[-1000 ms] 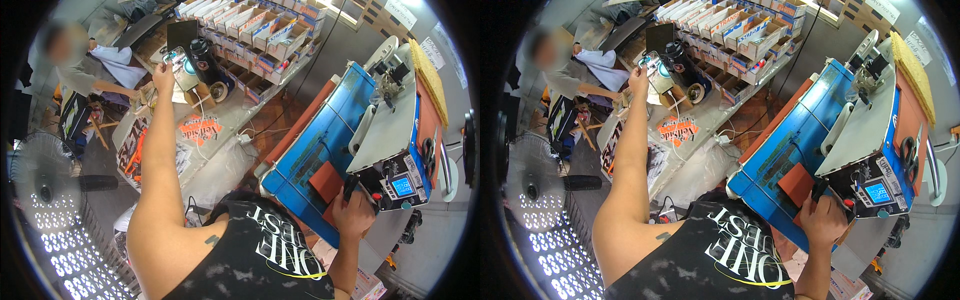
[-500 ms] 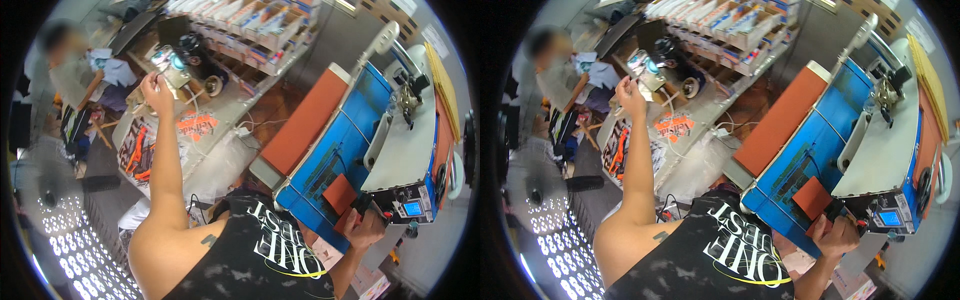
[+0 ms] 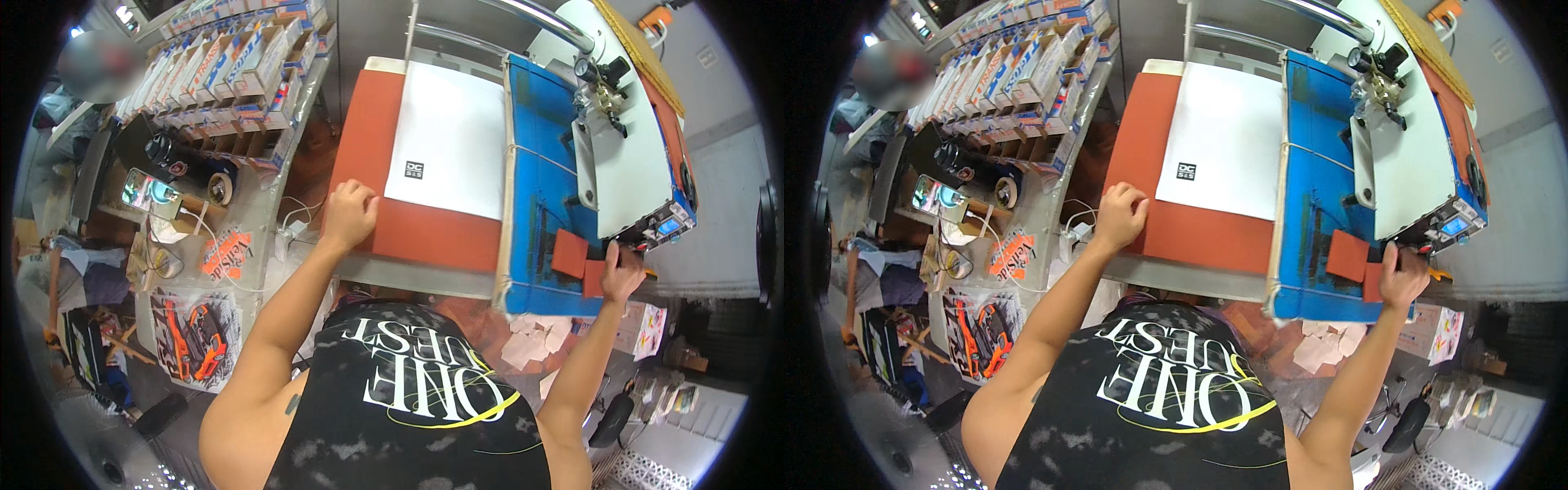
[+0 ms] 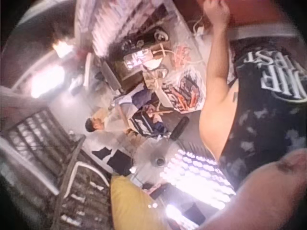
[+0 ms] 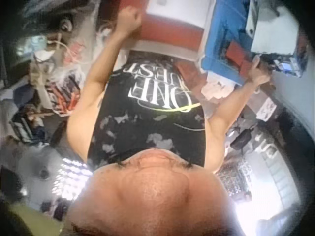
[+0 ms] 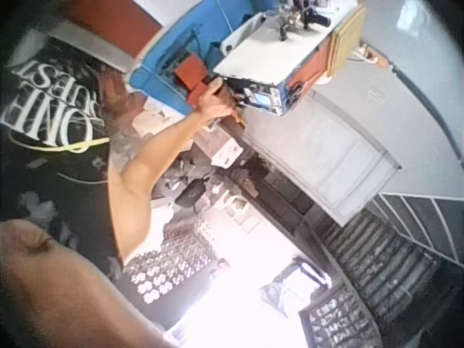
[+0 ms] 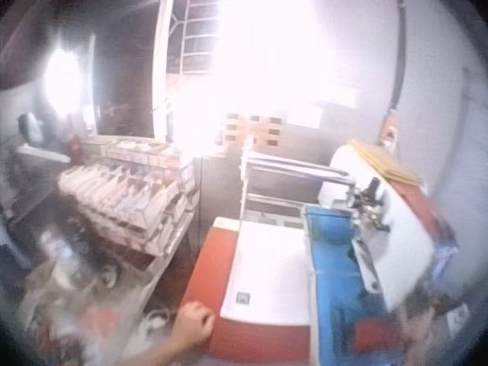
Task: The person aligns a white t-shirt on a heat press, places a transfer sheet with a car graphic onto the shirt, and operates the press. They then remove the finished shirt and prepare the next one by aligning it on the press.
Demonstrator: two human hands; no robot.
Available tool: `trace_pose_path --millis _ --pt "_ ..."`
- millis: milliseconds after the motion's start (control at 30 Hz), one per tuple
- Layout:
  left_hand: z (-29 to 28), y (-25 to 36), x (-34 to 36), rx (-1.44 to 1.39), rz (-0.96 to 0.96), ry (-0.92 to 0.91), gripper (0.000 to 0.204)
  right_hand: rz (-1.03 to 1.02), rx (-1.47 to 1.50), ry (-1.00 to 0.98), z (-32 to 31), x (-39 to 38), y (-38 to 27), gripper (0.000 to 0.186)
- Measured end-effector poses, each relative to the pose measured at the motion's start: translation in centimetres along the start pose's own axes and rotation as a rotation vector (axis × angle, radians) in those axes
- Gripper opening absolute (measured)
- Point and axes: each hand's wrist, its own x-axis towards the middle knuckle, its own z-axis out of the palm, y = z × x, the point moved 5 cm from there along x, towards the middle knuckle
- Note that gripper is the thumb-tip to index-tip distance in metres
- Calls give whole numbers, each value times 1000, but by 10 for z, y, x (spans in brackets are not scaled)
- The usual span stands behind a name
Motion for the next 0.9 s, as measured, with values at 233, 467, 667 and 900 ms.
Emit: trace_pose_path --millis 233,467,667,900 --pt "60 -8 33 248 -229 -158 21 368 28 23 35 3 76 63" --pt "57 -12 89 -887 -500 -163 34 493 -172 168 22 7 -7 51" --pt "15 39 202 -1301 -288 -42 12 77 226 -164 175 18 -207 47" --pt "-145 33 233 -978 109 449 12 127 910 119 49 102 -106 16"
